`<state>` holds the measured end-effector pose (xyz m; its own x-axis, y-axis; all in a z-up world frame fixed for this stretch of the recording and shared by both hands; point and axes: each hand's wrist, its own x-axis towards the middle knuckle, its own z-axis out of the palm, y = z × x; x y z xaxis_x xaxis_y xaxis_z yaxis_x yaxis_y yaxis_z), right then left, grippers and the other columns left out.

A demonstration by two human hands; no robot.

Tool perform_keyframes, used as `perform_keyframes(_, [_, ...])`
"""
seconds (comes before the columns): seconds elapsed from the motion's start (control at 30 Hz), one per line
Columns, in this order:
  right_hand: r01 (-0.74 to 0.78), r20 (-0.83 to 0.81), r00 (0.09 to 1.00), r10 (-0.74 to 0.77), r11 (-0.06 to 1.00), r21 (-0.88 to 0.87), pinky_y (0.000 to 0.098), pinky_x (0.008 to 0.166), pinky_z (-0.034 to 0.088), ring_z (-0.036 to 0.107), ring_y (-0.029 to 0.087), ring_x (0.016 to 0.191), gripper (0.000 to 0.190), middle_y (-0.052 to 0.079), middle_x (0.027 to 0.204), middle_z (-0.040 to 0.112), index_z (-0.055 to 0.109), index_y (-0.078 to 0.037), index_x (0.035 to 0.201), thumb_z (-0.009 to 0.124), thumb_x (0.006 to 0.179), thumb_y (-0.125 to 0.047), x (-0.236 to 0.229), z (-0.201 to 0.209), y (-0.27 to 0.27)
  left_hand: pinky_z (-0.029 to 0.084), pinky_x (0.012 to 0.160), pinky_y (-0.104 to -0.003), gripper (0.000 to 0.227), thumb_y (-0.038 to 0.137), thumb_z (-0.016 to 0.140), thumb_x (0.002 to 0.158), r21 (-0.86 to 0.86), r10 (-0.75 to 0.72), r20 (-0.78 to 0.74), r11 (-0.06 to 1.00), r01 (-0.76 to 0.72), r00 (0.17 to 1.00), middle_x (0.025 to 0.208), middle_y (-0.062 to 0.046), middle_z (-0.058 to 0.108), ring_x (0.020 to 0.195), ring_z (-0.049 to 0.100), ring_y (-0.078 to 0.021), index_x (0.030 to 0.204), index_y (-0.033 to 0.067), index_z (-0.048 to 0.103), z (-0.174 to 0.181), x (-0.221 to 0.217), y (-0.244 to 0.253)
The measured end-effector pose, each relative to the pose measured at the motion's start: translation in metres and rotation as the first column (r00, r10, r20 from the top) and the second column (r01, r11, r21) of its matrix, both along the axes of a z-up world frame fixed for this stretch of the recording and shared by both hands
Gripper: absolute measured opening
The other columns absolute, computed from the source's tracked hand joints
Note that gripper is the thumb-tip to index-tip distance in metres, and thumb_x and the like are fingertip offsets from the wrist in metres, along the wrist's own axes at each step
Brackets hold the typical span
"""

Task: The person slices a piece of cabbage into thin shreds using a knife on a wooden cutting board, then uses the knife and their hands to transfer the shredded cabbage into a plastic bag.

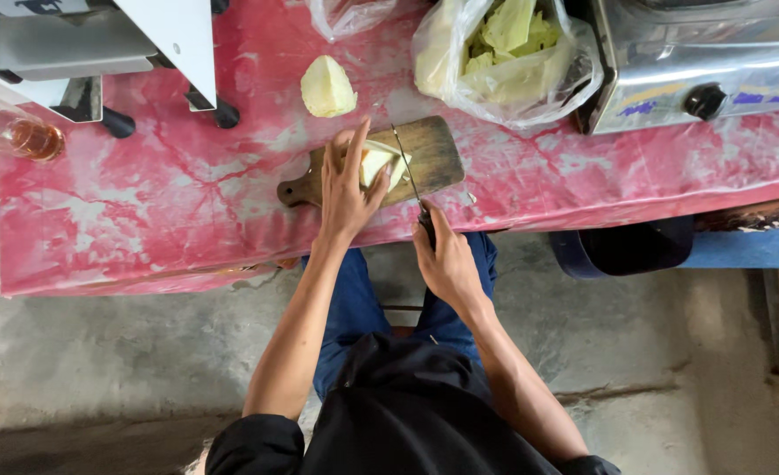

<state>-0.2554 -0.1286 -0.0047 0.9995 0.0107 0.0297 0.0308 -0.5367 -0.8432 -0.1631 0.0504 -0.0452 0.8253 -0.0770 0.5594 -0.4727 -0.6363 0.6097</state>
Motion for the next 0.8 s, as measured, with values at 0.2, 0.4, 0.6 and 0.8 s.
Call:
perform_keyframes(0.2, [0.056, -0.069, 0.996, -0.06, 0.997, -0.054, 0.0563, 0.066, 0.052, 0.068, 0.049, 0.083, 0.037, 0.028, 0.086, 0.071, 0.056, -0.007, 0.133, 0.057, 0.101, -0.025, -0.002, 0.008, 0.004, 0.044, 0.099, -0.05, 0.069, 0.028, 0.072, 0.097, 0.112, 0.029, -0.071, 0.993, -0.021, 0.997, 0.127, -0.013, 0.054, 0.118, 0.056, -0.0344, 0.157, 0.0168, 0.041, 0.004, 0.006, -0.001])
perform_keyframes(0.4, [0.036, -0.083, 0.996, -0.039, 0.998, -0.043, 0.0575, 0.07, 0.05, 0.066, 0.05, 0.088, 0.034, 0.03, 0.088, 0.07, 0.057, -0.004, 0.129, 0.057, 0.102, -0.026, 0.001, -0.002, -0.003, 0.043, 0.096, -0.051, 0.063, 0.027, 0.072, 0.095, 0.184, 0.022, -0.129, 0.983, 0.002, 0.991, 0.124, -0.013, 0.054, 0.115, 0.053, -0.0365, 0.152, 0.0183, 0.045, 0.019, 0.006, 0.0])
perform_keyframes(0.6, [0.044, -0.107, 0.993, -0.046, 0.999, -0.015, 0.0566, 0.071, 0.05, 0.066, 0.05, 0.088, 0.032, 0.029, 0.087, 0.07, 0.059, -0.003, 0.124, 0.057, 0.101, -0.025, 0.001, -0.004, -0.004, 0.042, 0.095, -0.052, 0.062, 0.026, 0.073, 0.094, 0.247, 0.024, -0.166, 0.969, 0.018, 0.986, 0.126, -0.015, 0.053, 0.116, 0.052, -0.0385, 0.15, 0.0215, 0.047, 0.028, 0.006, -0.004])
perform_keyframes(0.8, [0.029, -0.131, 0.991, -0.032, 0.999, -0.026, 0.0569, 0.067, 0.049, 0.066, 0.05, 0.085, 0.031, 0.029, 0.084, 0.069, 0.058, -0.003, 0.123, 0.057, 0.103, -0.026, 0.001, -0.003, -0.005, 0.041, 0.097, -0.053, 0.063, 0.025, 0.073, 0.094, 0.253, 0.0, -0.177, 0.966, 0.045, 0.984, 0.126, -0.016, 0.052, 0.117, 0.052, -0.0384, 0.151, 0.0223, 0.046, 0.029, 0.007, -0.003])
